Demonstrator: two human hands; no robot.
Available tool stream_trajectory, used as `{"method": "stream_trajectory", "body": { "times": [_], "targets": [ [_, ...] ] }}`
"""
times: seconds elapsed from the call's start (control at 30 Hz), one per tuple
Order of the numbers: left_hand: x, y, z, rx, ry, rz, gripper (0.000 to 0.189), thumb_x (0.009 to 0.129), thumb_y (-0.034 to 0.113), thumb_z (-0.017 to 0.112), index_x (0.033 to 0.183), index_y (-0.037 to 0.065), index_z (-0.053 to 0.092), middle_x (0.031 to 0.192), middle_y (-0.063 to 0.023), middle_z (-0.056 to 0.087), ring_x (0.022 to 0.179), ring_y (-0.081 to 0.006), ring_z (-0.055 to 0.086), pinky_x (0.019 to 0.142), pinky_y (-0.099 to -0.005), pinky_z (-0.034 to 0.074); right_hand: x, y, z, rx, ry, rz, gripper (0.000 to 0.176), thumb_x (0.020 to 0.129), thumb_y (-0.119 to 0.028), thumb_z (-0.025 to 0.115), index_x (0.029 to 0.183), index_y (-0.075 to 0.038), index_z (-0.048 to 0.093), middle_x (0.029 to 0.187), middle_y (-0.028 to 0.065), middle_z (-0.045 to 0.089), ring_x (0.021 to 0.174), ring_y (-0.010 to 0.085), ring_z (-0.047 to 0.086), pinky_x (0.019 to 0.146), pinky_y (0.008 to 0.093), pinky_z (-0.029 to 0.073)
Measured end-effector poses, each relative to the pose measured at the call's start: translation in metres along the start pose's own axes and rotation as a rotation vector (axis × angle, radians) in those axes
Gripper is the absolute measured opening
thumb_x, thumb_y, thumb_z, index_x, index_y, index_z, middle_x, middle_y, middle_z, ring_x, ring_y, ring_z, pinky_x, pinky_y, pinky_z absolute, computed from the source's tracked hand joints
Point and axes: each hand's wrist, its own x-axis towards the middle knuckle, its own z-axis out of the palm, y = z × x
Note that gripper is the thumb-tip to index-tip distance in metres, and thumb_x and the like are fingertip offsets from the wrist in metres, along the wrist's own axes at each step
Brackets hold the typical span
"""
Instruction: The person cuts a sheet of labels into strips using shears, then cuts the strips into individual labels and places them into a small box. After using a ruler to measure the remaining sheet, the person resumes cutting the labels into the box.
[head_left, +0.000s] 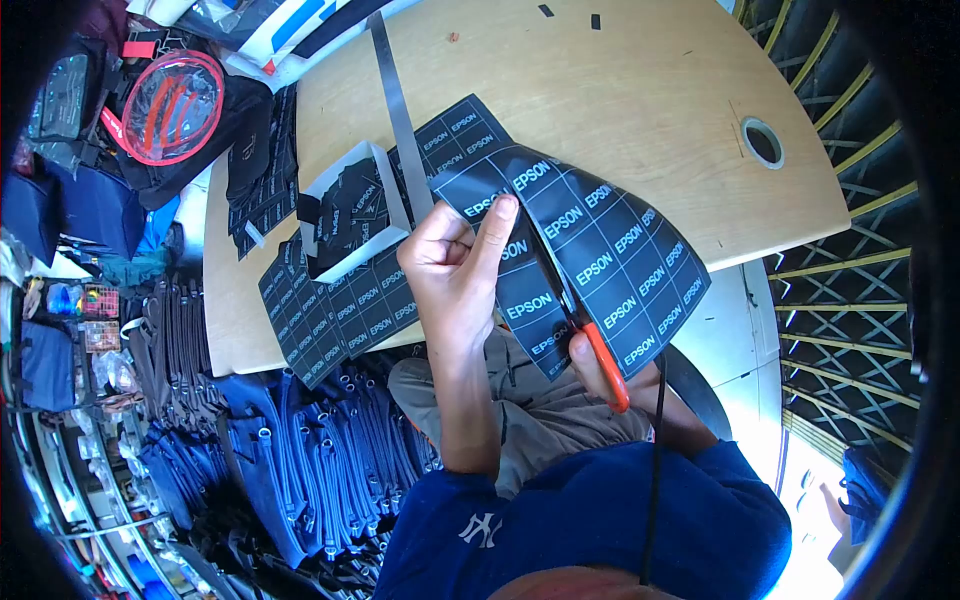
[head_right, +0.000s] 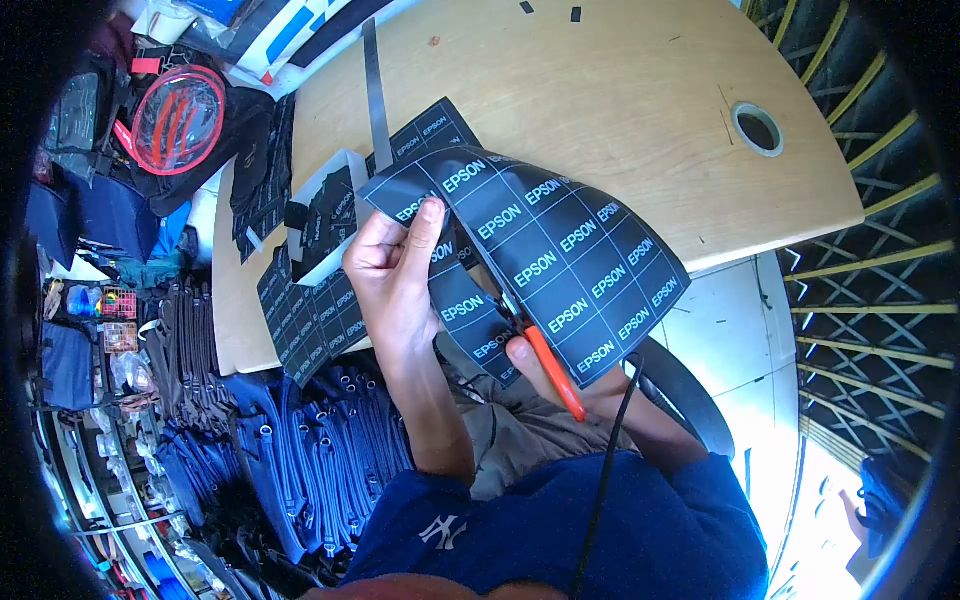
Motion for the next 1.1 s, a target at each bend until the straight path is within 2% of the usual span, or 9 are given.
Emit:
{"method": "stream_trajectory", "body": {
  "times": [0.07,0.23,0.5,0.7,0.9,0.93,0.97,1.03,1.1],
  "targets": [
    [0.001,0.002,-0.001,-0.019,0.006,-0.015,0.008,0.080,0.004,0.069,0.076,0.001,0.063,0.057,0.0094,0.047,0.048,0.0049,0.029,0.042,-0.0152,0.017,-0.004,0.008,0.000,-0.120,0.025,-0.164,0.043,0.087,-0.036,0.058,0.110,0.000,0.052,0.103,0.0098,0.055,0.090,0.0188,0.054,0.076,0.0309,0.043],
    [0.001,0.004,-0.008,0.013,-0.111,-0.025,0.010,0.080,0.004,0.070,0.073,0.002,0.062,0.054,0.0106,0.044,0.048,0.0055,0.030,0.043,-0.0149,0.018,0.002,0.027,0.008,-0.026,0.163,-0.319,0.043,0.081,-0.039,0.065,0.101,-0.002,0.054,0.087,0.0060,0.053,0.076,0.0175,0.054,0.063,0.0293,0.043],
    [0.003,0.008,-0.008,-0.011,-0.138,-0.041,0.009,0.080,0.004,0.070,0.074,0.002,0.063,0.054,0.0102,0.044,0.048,0.0053,0.030,0.043,-0.0150,0.018,0.001,-0.013,-0.002,0.017,-0.004,0.226,0.044,0.081,-0.043,0.064,0.098,-0.002,0.058,0.084,0.0061,0.059,0.071,0.0170,0.059,0.060,0.0286,0.048],
    [0.007,0.006,-0.010,-0.041,-0.140,-0.067,0.008,0.080,0.004,0.069,0.075,0.001,0.063,0.054,0.0105,0.043,0.048,0.0051,0.029,0.043,-0.0155,0.018,0.010,-0.023,0.006,0.072,0.067,0.050,0.036,0.086,-0.031,0.061,0.102,0.000,0.057,0.087,0.0072,0.060,0.076,0.0160,0.060,0.063,0.0284,0.049],
    [0.011,0.005,-0.013,-0.058,-0.130,-0.094,0.008,0.080,0.003,0.068,0.075,0.001,0.062,0.054,0.0110,0.043,0.049,0.0052,0.029,0.044,-0.0149,0.019,0.014,-0.030,0.004,0.199,-0.045,0.159,0.034,0.087,-0.028,0.060,0.103,0.001,0.056,0.085,0.0074,0.057,0.073,0.0170,0.057,0.065,0.0313,0.046],
    [0.012,0.005,-0.014,-0.069,-0.127,-0.090,0.008,0.080,0.003,0.068,0.075,0.001,0.062,0.055,0.0110,0.043,0.049,0.0051,0.029,0.044,-0.0149,0.019,0.018,-0.006,0.020,0.079,0.147,-0.194,0.043,0.089,-0.042,0.053,0.097,0.000,0.056,0.077,0.0073,0.054,0.068,0.0187,0.054,0.062,0.0323,0.043],
    [0.012,0.006,-0.014,-0.080,-0.123,-0.087,0.009,0.080,0.002,0.068,0.074,0.001,0.062,0.055,0.0110,0.043,0.049,0.0051,0.029,0.044,-0.0149,0.019,0.019,-0.004,0.015,0.081,0.150,-0.194,0.043,0.089,-0.042,0.053,0.097,0.000,0.056,0.077,0.0073,0.054,0.068,0.0187,0.054,0.062,0.0323,0.043],
    [0.009,0.014,-0.008,-0.052,-0.114,-0.107,0.009,0.080,0.002,0.068,0.074,0.001,0.062,0.055,0.0113,0.042,0.048,0.0050,0.029,0.044,-0.0151,0.018,0.018,0.002,0.000,0.087,-0.321,0.153,0.070,0.082,-0.063,0.046,0.115,-0.001,0.045,0.094,0.0055,0.049,0.083,0.0105,0.048,0.066,0.0212,0.038],
    [0.007,0.015,-0.008,-0.025,-0.104,-0.128,0.009,0.080,0.002,0.069,0.074,0.001,0.062,0.054,0.0116,0.042,0.048,0.0050,0.028,0.043,-0.0154,0.018,0.020,-0.016,0.006,0.144,-0.207,0.100,0.077,0.080,-0.072,0.038,0.110,-0.001,0.045,0.090,0.0045,0.047,0.078,0.0106,0.046,0.062,0.0208,0.034]
  ]
}}
